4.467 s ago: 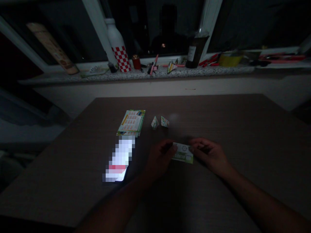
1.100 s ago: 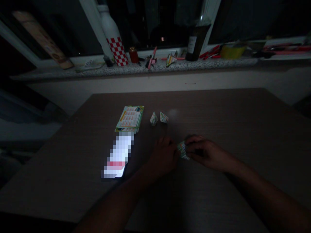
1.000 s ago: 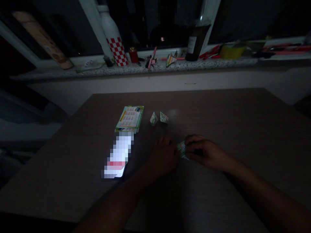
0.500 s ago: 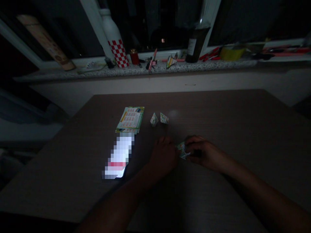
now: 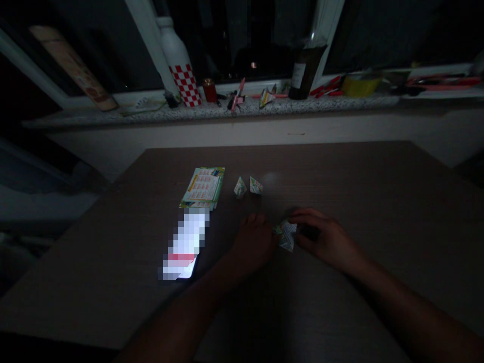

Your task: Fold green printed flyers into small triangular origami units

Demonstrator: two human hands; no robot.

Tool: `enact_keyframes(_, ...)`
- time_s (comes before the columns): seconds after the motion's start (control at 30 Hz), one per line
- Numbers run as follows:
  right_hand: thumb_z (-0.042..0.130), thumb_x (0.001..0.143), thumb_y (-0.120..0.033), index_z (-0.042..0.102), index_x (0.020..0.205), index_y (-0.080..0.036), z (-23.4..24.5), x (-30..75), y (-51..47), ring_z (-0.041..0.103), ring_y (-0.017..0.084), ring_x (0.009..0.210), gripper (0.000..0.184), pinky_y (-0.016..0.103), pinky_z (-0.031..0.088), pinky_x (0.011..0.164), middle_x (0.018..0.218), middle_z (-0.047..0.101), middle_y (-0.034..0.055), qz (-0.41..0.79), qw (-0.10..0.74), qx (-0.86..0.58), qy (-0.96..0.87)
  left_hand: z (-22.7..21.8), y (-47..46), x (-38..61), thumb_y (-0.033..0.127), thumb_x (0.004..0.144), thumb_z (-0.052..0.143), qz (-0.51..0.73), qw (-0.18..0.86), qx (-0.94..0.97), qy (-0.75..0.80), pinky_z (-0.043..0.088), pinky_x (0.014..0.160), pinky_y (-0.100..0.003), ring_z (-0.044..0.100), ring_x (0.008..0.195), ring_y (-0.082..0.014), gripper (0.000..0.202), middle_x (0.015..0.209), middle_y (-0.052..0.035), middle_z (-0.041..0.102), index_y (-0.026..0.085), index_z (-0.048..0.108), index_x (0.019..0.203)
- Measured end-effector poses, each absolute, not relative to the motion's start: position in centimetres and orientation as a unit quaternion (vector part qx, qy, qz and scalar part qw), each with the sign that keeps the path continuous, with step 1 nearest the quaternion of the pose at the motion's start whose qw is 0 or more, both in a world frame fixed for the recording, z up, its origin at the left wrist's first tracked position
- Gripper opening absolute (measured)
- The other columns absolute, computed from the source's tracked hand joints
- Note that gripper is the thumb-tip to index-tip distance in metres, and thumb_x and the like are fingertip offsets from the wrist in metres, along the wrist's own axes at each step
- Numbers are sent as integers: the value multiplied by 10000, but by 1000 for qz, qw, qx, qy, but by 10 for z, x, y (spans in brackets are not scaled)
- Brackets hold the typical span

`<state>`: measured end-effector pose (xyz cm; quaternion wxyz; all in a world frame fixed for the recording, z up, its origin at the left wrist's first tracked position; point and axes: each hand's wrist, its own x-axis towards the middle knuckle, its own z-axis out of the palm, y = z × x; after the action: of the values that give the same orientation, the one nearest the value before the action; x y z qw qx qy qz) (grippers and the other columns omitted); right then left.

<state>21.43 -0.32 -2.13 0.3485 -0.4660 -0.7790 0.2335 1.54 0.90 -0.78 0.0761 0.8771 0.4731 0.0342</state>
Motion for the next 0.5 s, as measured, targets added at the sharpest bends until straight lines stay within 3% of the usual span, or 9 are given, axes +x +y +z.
enact_keyframes(0.23,583,777,-74,646,990,-216,-20,207,-6,631,146,747,264,290,535,678,1016,636,63,248,372,-441,-778,-4,7,16,345,917,432,15,73,878,472,408,832,-401,504,1007,-264,276,1055,-114,563,145,619,949)
enact_keyframes(0.5,583,785,-108,655,963,-214,-17,206,-5,643,164,777,219,298,537,690,1019,650,73,242,351,-436,-793,-2,9,18,346,918,424,7,58,884,464,424,820,-408,527,967,-272,306,1008,-125,583,126,636,936)
